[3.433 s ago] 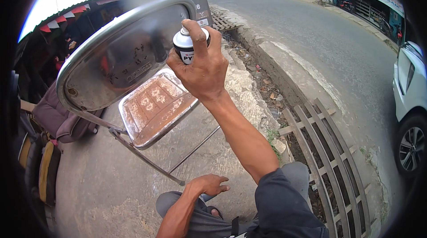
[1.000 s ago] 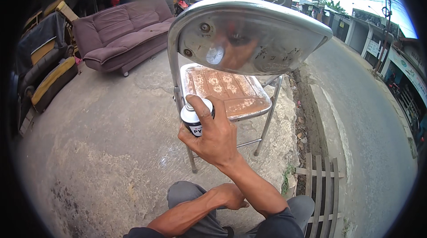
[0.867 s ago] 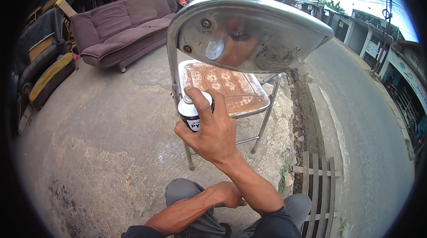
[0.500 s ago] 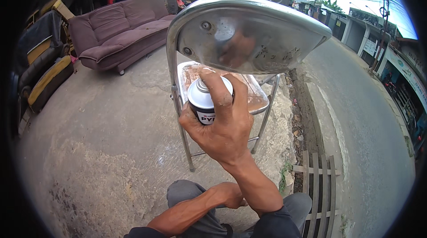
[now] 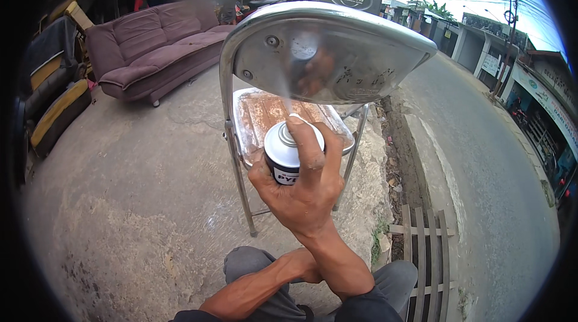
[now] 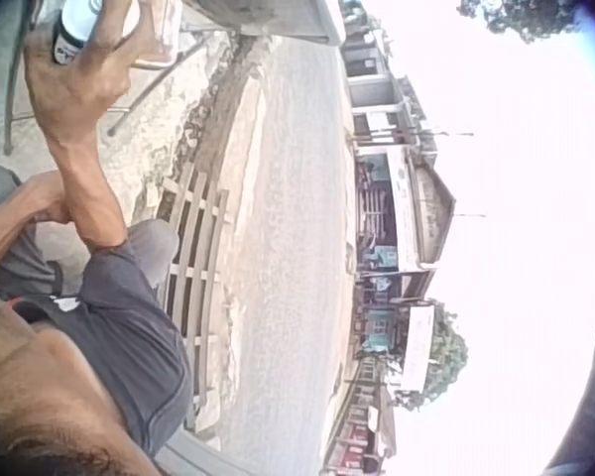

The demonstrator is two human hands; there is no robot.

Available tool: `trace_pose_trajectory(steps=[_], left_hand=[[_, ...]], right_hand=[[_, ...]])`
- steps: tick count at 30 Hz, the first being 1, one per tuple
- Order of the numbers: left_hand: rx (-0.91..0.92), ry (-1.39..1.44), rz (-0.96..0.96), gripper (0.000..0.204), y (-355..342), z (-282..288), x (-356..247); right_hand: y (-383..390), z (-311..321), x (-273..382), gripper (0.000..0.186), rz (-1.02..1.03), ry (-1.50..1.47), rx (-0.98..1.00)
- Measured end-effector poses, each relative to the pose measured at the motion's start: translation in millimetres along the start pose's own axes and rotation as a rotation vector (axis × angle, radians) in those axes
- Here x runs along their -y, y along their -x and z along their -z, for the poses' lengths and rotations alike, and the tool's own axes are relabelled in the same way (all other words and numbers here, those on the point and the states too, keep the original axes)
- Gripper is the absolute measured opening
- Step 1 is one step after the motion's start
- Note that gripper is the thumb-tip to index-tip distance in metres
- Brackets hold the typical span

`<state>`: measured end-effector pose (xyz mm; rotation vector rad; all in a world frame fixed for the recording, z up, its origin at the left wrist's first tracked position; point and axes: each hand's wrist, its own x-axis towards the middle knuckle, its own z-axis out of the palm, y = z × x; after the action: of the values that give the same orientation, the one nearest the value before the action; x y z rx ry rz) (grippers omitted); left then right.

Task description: The person carries a metal folding chair outside and sprays paint onto its frame using a spray can.

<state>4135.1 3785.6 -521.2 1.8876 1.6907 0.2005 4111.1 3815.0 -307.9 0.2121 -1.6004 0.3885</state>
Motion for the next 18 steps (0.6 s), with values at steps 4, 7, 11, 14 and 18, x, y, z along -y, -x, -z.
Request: trace_pose_trajectory(steps=[4, 7, 11, 14, 18], left_hand=[[0.039, 0.017, -0.018, 0.032, -5.5, 0.8, -4.5], [0.066, 0.016, 0.014, 0.032, 6.1, 3.1, -4.8], [0.122, 0.015, 0.039, 0.031, 3.1, 3.1, -2.7], [0.167, 0.034, 0.09, 0.031, 5.6, 6.3, -4.9], [0.136, 0.012, 0.306, 0.047, 28.0, 30.3, -23.1]], right_hand=[[1.1, 19.4, 4.9, 0.077, -0.032, 0.047, -0.011], [13.0, -7.0, 31.7, 0.082, -0.067, -0.06, 0.081], [17.7, -5.6, 19.9, 0.082, -0.137, -0.087, 0.07], [26.1, 23.1, -10.2, 0.075, -0.243, -0.016, 0.036], [28.5, 57.8, -52.8, 0.069, -0.371, 0.093, -0.05]])
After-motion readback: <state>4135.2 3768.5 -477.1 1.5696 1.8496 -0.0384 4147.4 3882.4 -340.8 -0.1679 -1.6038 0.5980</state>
